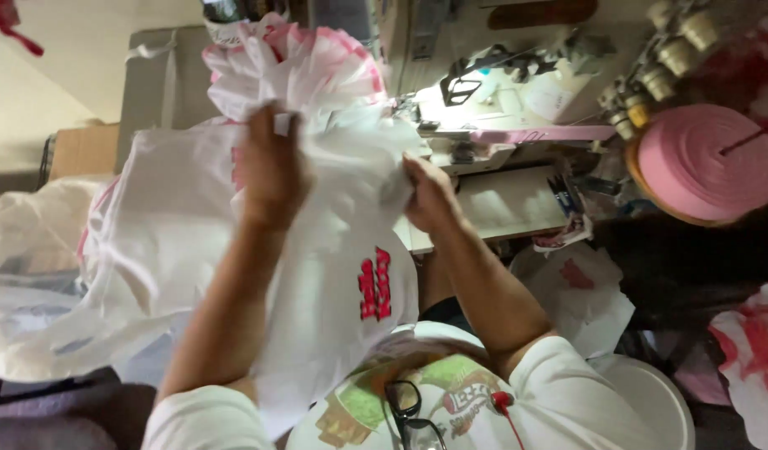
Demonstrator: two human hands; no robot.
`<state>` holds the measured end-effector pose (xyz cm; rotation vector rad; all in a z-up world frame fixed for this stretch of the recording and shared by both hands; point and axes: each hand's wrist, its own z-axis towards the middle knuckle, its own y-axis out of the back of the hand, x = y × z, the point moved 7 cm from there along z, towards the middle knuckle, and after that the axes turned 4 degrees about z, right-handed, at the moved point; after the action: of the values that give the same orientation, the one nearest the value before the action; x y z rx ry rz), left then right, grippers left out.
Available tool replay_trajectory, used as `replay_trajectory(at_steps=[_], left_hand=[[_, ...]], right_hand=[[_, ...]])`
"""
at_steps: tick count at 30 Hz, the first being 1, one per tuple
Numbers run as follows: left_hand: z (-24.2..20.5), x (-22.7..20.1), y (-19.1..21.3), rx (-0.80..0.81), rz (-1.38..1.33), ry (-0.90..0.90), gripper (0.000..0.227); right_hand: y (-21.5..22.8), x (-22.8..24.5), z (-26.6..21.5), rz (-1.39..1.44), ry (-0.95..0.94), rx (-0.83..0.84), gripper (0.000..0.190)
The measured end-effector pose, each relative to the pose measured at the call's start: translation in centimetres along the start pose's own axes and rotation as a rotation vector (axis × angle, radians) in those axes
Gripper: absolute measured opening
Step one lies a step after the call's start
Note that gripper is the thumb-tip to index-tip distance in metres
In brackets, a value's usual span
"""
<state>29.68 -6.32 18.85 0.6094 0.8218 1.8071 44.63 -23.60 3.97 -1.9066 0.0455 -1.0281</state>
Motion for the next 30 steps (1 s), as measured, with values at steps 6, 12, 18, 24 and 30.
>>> replay_trajectory(at_steps=[6,12,18,24,30], left_hand=[[-1.3,-12.9,-3.4,-0.257,-0.208,-0.319,0.039],[-1.9,-13.2,-4.2,-0.141,-0.14,-0.141,0.043],[-0.2,-13.1,-5.8,-0.128,-0.058,-0.098,0.047],[0.4,-10.7,-6.8,-0.131,-0.296,-0.123,0.035],[0.2,-10.7,-8.5,0.146,-0.376,-0.187,0.036]], right_hand=[[8.0,-5.3,3.3,-0.093,-0.064,-0.049,0.026],[7.3,-5.4,0.0,-0.188,-0.029,-0.046,0.011],[6.6,-3.9,1.7,-0.132,0.073,-0.08,0.013],[7.8,-4.4,4.2,-0.212,0.141,-0.125,0.012],[5.6,-4.7,2.4,-0.295,0.253,-0.103,0.008]])
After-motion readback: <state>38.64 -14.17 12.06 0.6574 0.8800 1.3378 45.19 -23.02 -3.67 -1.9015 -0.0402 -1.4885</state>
